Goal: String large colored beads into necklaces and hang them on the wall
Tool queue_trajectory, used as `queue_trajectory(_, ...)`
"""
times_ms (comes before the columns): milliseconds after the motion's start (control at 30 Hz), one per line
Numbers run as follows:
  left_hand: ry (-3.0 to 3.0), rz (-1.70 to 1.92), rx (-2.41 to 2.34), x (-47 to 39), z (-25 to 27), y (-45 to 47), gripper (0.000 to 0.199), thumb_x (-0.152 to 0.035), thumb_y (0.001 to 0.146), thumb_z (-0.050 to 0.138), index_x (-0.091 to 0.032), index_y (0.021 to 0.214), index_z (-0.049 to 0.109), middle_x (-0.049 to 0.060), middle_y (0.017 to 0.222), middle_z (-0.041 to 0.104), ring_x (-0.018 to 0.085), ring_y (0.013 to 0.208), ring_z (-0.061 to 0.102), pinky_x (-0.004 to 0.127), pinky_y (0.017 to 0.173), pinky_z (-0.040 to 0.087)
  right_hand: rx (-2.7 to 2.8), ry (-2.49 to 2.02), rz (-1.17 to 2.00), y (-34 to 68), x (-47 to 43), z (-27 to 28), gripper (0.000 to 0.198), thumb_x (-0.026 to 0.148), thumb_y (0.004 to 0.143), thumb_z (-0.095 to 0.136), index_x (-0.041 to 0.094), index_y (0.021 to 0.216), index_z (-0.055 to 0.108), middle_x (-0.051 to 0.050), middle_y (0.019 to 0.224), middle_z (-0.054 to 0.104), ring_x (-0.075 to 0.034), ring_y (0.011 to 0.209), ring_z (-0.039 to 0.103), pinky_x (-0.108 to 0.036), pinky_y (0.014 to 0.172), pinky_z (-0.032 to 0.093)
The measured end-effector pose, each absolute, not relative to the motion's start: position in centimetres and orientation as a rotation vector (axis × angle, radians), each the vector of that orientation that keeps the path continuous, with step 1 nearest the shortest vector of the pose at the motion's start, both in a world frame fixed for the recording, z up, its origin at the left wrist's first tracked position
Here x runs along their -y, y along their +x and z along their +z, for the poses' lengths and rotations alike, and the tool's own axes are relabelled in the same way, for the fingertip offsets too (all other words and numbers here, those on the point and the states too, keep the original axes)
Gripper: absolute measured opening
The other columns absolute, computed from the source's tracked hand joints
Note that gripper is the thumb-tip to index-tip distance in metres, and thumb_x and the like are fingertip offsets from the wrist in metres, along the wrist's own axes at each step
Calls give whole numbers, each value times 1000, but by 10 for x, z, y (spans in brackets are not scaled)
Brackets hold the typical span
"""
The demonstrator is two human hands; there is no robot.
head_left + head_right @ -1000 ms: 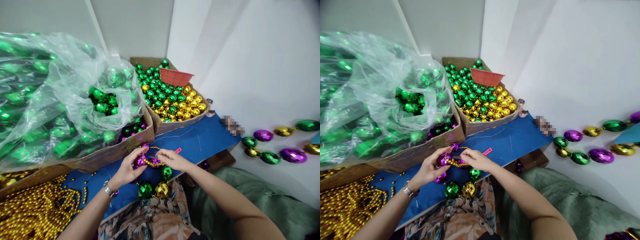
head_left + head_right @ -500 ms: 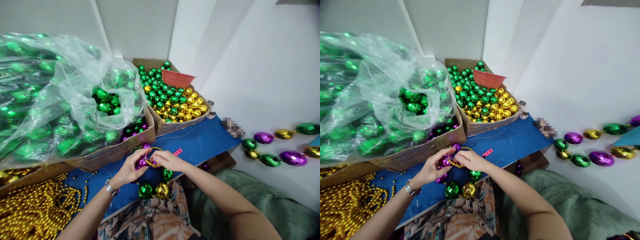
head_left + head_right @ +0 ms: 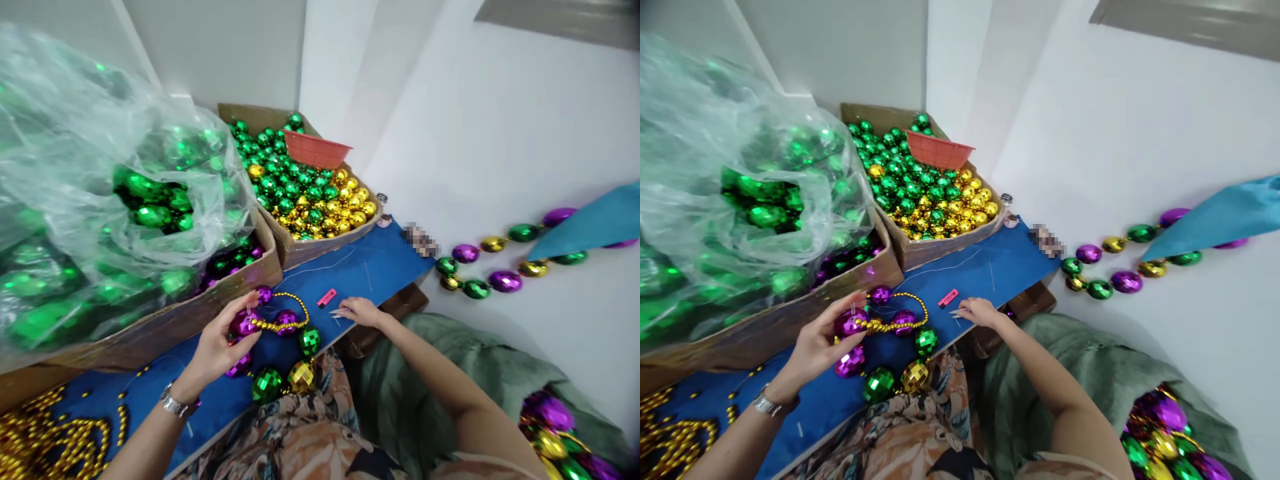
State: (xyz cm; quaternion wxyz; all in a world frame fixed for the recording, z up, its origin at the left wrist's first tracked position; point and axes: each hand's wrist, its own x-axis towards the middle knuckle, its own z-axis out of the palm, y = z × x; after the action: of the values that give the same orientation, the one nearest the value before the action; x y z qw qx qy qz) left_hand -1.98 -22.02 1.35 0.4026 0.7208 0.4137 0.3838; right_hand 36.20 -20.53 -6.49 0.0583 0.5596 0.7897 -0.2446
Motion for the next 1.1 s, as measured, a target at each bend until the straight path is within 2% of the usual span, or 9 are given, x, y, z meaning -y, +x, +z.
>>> queue_trajectory(200,1756,997,-1034,220,13,-12,66,-24,80,70,-26,140,42,10,140,51,25,125,51,43,109,39,-2294,1808,-430,365,200,-84,31,30,96,44,20,119,61,-15,115,59,-26,108,52,-35,88,42)
queue_trajectory(400,1691,976,-1037,222,11,-11,69,-23,79,70,-26,141,41,11,141,49,25,127,50,43,108,40,-2449,1641,-430,331,180,-90,44,11,91,47,25,133,50,-11,133,50,-25,124,41,-40,102,35)
queue_trajectory(500,1678,966,-1032,224,11,-12,69,-23,80,70,-27,142,40,10,141,49,25,128,49,41,108,41,-2473,1633,-483,324,174,-91,33,11,92,46,20,123,56,-13,122,55,-25,119,46,-42,101,35)
queue_trajectory(600,1671,953,-1036,224,13,-12,70,-23,80,70,-27,142,40,10,141,49,25,128,49,41,109,39,-2499,1665,-575,314,174,-81,20,20,95,45,15,111,57,-14,113,57,-22,103,56,-37,92,43)
queue_trajectory(700,1680,949,-1036,225,17,-10,68,-23,80,70,-26,141,41,10,140,50,25,126,51,42,111,37,-2592,1636,-722,295,180,-56,24,29,100,37,17,118,47,-9,109,59,-15,92,61,-27,81,46)
queue_trajectory(800,1698,943,-1013,224,18,-8,67,-23,80,70,-24,141,41,12,139,51,25,126,51,44,111,36,-2753,1533,-1151,269,189,-17,28,32,103,28,19,126,37,-3,100,63,-12,83,62,-23,74,46)
queue_trajectory(900,1699,936,-988,224,18,-7,68,-22,80,69,-23,142,40,13,139,50,26,126,50,46,111,36,-2903,1350,-1517,245,192,20,33,37,99,41,21,128,40,-4,104,63,-13,87,60,-24,76,45)
queue_trajectory(1000,1691,923,-971,224,18,-8,68,-21,81,68,-24,142,40,14,141,48,27,128,49,49,112,35,-3054,1148,-1486,226,186,41,27,39,96,46,19,114,52,-5,106,61,-15,94,57,-26,82,42)
queue_trajectory(1100,1685,929,-960,225,18,-10,67,-21,80,68,-25,142,40,13,143,46,27,129,48,49,112,34,-3093,1144,-1360,213,178,45,28,43,95,46,18,94,57,-3,87,60,-13,78,54,-23,72,40)
